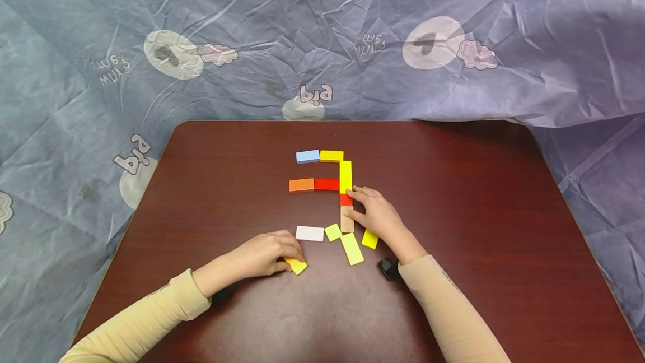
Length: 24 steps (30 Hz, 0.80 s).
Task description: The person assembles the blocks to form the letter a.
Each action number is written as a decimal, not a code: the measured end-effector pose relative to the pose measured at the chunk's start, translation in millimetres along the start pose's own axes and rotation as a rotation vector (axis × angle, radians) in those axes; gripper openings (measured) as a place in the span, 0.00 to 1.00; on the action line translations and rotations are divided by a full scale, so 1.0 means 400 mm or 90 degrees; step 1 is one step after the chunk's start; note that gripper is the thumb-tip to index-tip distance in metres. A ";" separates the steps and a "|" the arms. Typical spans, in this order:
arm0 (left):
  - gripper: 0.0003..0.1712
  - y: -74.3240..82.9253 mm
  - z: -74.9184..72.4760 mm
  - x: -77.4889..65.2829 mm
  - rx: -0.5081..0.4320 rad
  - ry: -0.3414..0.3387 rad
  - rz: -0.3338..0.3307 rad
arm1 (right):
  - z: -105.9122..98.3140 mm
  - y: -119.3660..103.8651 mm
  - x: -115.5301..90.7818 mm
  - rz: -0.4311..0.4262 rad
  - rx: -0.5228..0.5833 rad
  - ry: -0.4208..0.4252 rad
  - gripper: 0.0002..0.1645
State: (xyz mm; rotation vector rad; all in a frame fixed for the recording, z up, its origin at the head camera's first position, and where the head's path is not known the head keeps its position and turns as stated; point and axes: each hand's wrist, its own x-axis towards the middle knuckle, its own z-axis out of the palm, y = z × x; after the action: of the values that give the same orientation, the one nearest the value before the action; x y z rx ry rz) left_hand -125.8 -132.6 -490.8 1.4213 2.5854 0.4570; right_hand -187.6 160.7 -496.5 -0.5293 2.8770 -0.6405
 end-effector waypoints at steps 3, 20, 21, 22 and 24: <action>0.15 0.013 0.007 0.002 0.043 -0.009 0.020 | -0.001 -0.001 -0.001 -0.005 -0.002 0.004 0.36; 0.17 -0.114 -0.082 0.035 0.015 0.210 -0.310 | 0.007 0.004 -0.002 0.009 0.010 -0.009 0.37; 0.17 -0.128 -0.081 0.041 0.009 0.212 -0.332 | 0.008 0.004 -0.003 0.008 0.011 -0.006 0.37; 0.17 -0.141 -0.079 0.047 0.006 0.214 -0.351 | 0.008 0.004 -0.003 0.006 0.010 -0.003 0.36; 0.17 -0.164 -0.071 0.058 -0.001 0.211 -0.384 | 0.008 0.005 -0.002 0.002 0.009 0.000 0.36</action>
State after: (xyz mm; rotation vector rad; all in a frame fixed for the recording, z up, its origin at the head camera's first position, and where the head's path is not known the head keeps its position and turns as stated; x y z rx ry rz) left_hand -198.4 -151.2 -485.9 0.5312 3.0755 0.6331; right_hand -186.7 161.6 -500.3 -0.5226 2.8713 -0.6593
